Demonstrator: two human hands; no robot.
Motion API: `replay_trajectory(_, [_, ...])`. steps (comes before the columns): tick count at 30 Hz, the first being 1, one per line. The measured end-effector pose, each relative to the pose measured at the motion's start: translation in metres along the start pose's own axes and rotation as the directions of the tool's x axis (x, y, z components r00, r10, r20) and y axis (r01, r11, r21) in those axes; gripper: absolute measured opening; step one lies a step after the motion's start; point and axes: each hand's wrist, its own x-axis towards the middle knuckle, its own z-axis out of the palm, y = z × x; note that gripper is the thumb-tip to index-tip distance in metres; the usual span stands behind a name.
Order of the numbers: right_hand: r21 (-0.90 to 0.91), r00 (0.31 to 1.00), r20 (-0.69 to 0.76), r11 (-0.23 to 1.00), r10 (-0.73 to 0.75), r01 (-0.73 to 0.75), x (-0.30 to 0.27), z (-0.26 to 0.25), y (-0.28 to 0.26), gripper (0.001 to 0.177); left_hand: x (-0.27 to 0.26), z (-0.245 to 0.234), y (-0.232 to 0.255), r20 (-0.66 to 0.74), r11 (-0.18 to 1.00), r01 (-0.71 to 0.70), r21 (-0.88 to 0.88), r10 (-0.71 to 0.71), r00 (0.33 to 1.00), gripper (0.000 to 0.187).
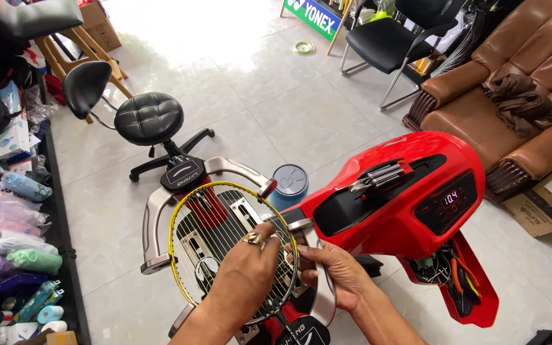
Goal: Stringing a badminton racket using a professional stringing machine and hand tools.
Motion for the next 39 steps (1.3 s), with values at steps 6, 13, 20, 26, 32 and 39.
replay_trajectory(6, [-0.005, 1.000, -0.001, 1.000, 0.001, -0.001, -0.002, 0.005, -0.001, 0.026, 0.003, 0.004, 0.002, 0.011, 0.919, -0.232, 0.318, 0.241, 0.970, 0.025])
replay_trajectory(13, [0.020, 1.000, 0.028, 1.000, -0.004, 0.004, -0.002, 0.002, 0.000, 0.026, 0.010, 0.002, 0.006, 0.107, 0.896, -0.249, 0.368, 0.226, 0.968, 0.032])
replay_trajectory(20, [0.033, 1.000, 0.009, 0.999, 0.001, -0.001, 0.000, -0.001, 0.002, 0.025, 0.011, 0.002, 0.006, 0.102, 0.880, -0.270, 0.390, 0.250, 0.963, 0.037])
replay_trajectory(26, [0.045, 0.999, 0.050, 0.999, -0.013, 0.011, 0.001, -0.004, 0.003, 0.026, 0.010, 0.002, 0.005, 0.145, 0.905, -0.258, 0.338, 0.221, 0.964, 0.030])
replay_trajectory(32, [0.035, 0.998, 0.048, 0.999, -0.028, 0.026, -0.003, 0.004, 0.001, 0.028, 0.012, 0.003, 0.007, 0.089, 0.929, -0.217, 0.299, 0.200, 0.976, 0.038])
replay_trajectory(39, [0.034, 0.999, 0.035, 0.999, -0.028, 0.027, -0.003, 0.000, 0.003, 0.031, 0.012, 0.001, 0.009, 0.077, 0.929, -0.220, 0.299, 0.206, 0.975, 0.041])
